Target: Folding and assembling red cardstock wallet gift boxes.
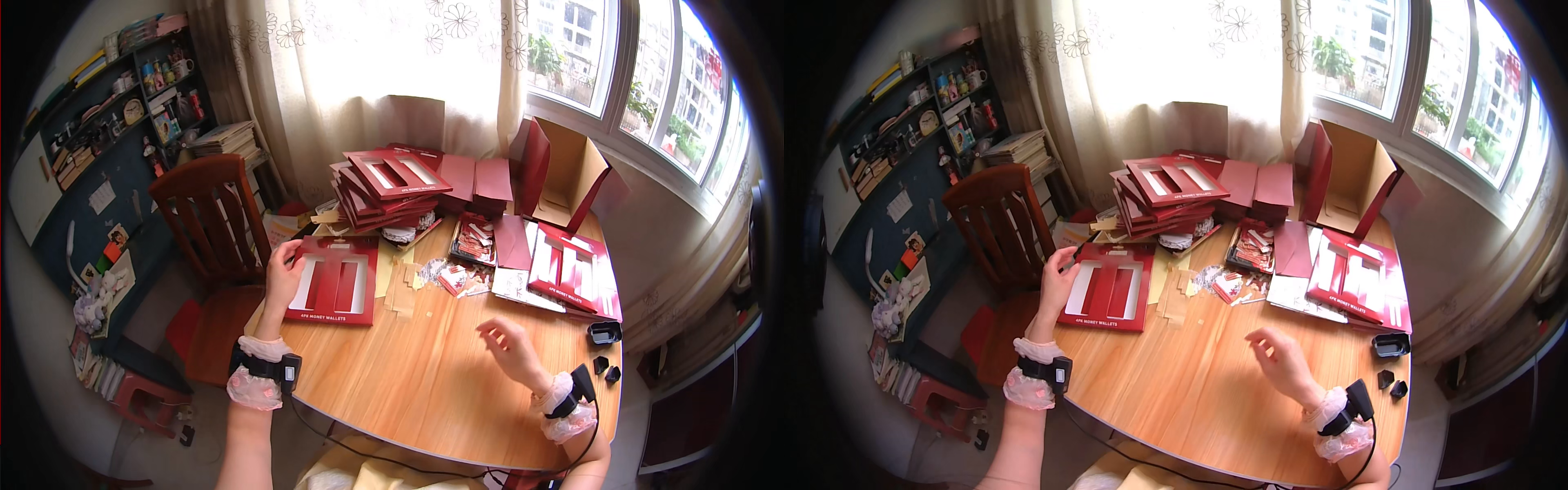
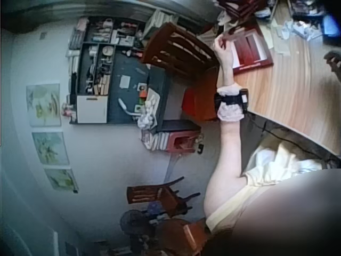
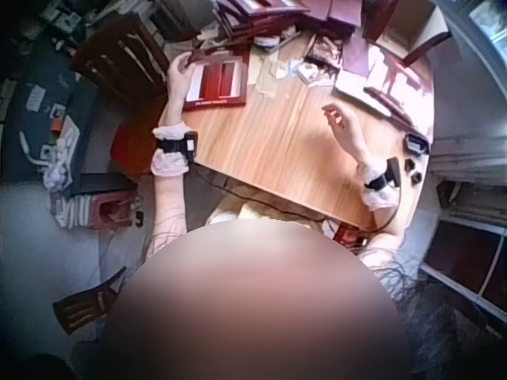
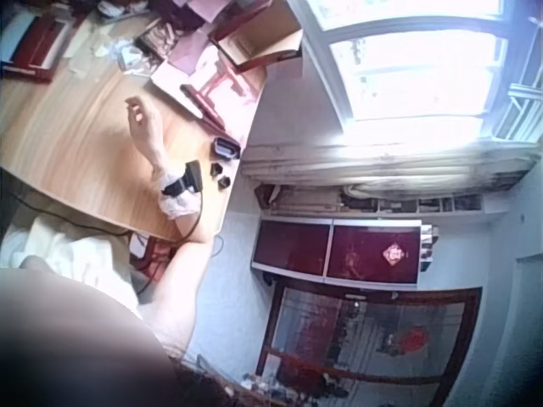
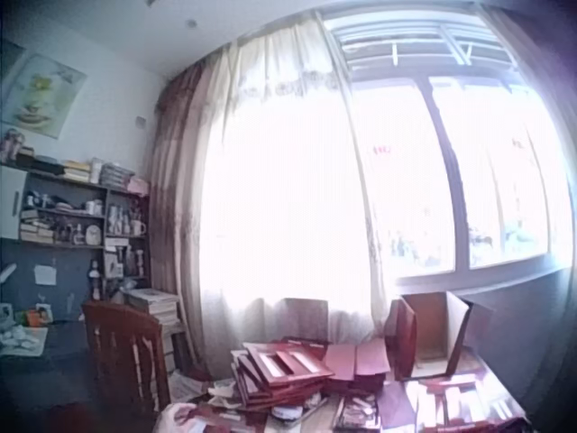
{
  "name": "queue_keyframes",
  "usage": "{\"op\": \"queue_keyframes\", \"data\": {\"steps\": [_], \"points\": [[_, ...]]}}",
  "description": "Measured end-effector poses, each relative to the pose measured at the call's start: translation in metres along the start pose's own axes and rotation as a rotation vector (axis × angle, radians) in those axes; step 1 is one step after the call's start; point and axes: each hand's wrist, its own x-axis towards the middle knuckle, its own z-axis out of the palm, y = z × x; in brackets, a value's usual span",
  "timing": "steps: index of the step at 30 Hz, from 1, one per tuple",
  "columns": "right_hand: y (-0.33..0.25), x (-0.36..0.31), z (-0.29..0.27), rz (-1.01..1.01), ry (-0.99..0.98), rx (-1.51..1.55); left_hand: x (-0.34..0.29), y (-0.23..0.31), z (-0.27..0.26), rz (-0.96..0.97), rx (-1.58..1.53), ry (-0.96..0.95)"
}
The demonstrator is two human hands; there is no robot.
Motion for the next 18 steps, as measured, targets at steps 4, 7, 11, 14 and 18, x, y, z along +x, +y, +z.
{"op": "queue_keyframes", "data": {"steps": [4, 7, 11, 14, 18], "points": [[0.019, 0.008, -0.035, 0.071, 0.284, -0.042, -0.007, 0.065, 0.058, 0.087, -0.300, -0.250], [0.027, 0.012, -0.068, -0.042, 0.516, -0.300, -0.025, 0.096, 0.107, 0.053, -0.397, -0.475], [0.040, 0.000, -0.108, 0.091, 0.677, -0.477, -0.052, 0.104, 0.149, 0.034, -0.476, -0.596], [0.063, -0.018, -0.141, 0.116, 0.771, -0.737, -0.069, 0.105, 0.177, -0.035, -0.565, -0.662], [0.078, -0.033, -0.164, 0.136, 0.686, -0.861, -0.087, 0.115, 0.195, -0.115, -0.800, -0.737]]}}
